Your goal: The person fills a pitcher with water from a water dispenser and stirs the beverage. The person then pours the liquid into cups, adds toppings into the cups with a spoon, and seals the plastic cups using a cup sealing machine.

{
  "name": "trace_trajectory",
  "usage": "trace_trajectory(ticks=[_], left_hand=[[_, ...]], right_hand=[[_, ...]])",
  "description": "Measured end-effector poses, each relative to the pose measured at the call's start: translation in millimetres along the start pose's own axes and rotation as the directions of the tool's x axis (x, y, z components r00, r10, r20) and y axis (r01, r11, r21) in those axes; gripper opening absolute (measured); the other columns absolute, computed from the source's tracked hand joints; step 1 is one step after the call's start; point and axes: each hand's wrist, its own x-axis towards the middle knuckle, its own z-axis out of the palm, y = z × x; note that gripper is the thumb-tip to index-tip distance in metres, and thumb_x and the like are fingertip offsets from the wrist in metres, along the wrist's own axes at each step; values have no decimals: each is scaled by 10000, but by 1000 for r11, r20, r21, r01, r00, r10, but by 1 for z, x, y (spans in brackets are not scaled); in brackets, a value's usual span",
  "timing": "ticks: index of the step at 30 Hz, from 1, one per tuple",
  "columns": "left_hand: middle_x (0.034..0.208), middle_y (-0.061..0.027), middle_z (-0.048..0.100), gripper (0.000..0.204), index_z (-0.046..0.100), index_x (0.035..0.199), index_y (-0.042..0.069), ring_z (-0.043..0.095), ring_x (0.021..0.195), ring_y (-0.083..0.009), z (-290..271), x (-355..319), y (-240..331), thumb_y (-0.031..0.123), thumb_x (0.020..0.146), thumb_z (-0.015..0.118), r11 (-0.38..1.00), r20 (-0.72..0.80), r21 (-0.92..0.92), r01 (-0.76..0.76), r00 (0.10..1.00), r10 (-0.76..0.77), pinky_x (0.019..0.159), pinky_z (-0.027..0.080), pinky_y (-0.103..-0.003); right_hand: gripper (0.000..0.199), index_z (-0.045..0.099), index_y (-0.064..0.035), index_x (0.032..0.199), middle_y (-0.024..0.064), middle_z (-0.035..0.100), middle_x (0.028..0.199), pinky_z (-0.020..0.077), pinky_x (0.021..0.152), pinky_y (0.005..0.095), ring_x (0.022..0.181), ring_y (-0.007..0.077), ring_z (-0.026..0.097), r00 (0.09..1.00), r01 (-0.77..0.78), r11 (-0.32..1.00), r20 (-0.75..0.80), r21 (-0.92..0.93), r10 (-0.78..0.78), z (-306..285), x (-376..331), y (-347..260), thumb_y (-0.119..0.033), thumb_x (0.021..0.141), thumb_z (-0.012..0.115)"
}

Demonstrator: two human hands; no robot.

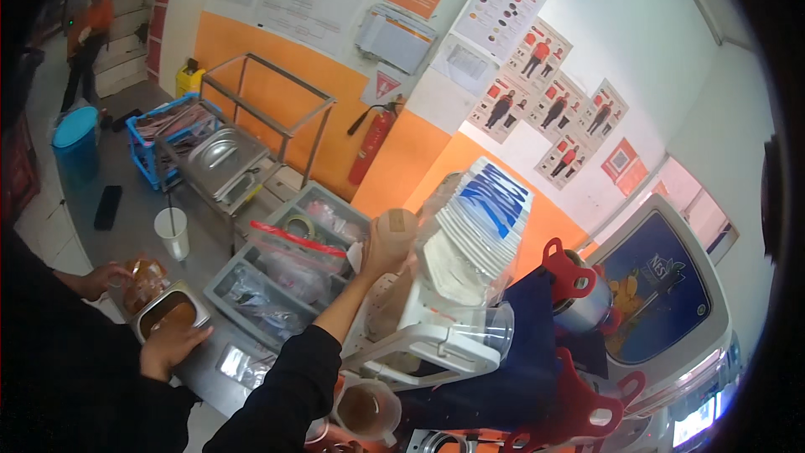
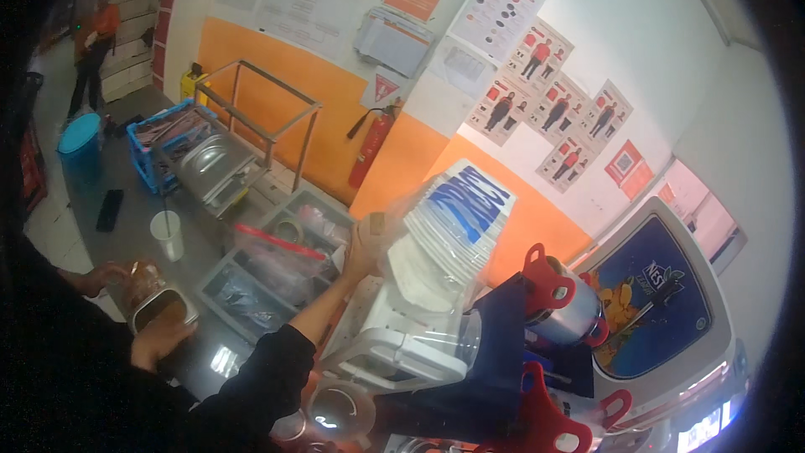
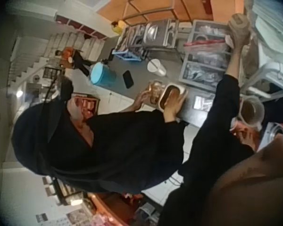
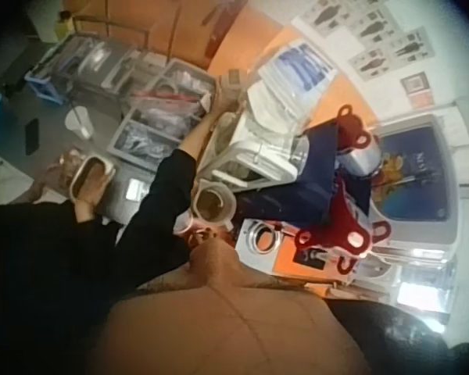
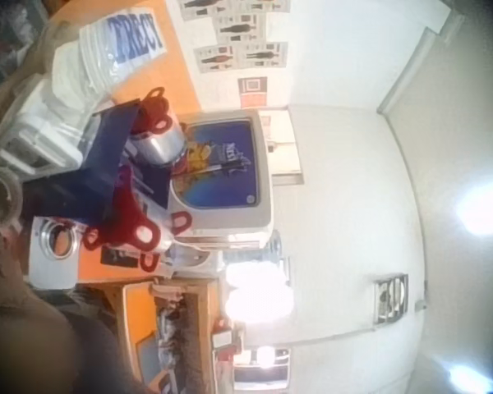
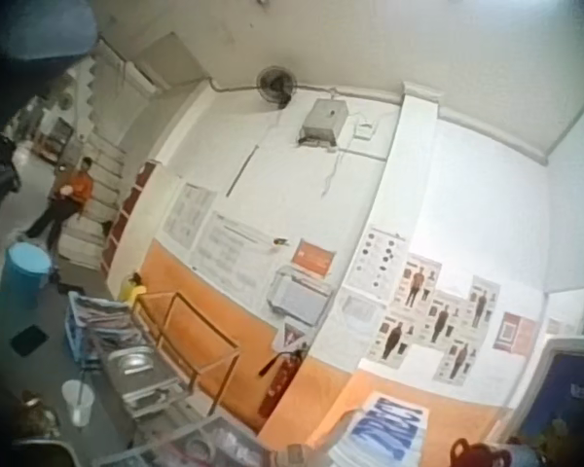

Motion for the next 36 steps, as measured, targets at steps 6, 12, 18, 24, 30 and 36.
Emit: trace_trajectory(ticks=[6,12,18,24,30,36], left_hand=[[1260,-190,376,733,381,1274,28,365,1188,-388,28,1,-36,173,647,731,965,207,-1,-261,945,255,925,419,-441],[1274,-168,402,790,303,1342,39,398,1211,-344,82,-4,-68,64,662,703,973,653,-183,141,758,13,939,422,-438],[1298,-165,406,796,276,1358,56,412,1209,-317,66,15,-68,23,673,681,964,767,-131,229,640,-48,939,426,-420],[1323,-161,411,807,250,1374,73,427,1207,-290,-1,15,-88,-18,684,659,891,721,-176,419,671,-173,938,429,-402],[1341,-171,413,801,253,1402,116,467,1160,-262,-83,-21,-6,-21,716,645,804,533,-224,551,759,-372,963,409,-357],[1236,-143,509,457,476,1286,34,493,1124,-205,-220,-65,57,66,844,585,759,423,-371,535,825,-375,951,394,-293]], right_hand=[[558,463,-217,1289,162,493,1162,496,793,437,1016,363,531,1000,-9,1000,-6,-2,9,8,0,3,-233,759,637],[544,467,-219,1284,154,490,1164,493,787,436,1020,360,524,999,-52,999,-13,12,52,14,7,9,-217,763,622],[531,471,-222,1280,147,486,1166,491,782,435,1024,358,517,999,-47,999,-8,16,47,25,-3,6,-202,767,606],[397,581,-153,1166,109,564,1014,513,686,380,903,291,584,924,-48,995,-383,-90,10,2,-15,13,-161,769,577],[654,410,-137,1304,185,483,1111,559,683,405,961,356,561,996,43,965,-92,260,-19,-1,-24,38,-221,723,698],[777,411,-116,1320,196,475,1121,547,722,412,990,361,536,979,205,942,-68,264,-194,-15,-51,36,-227,644,779]])
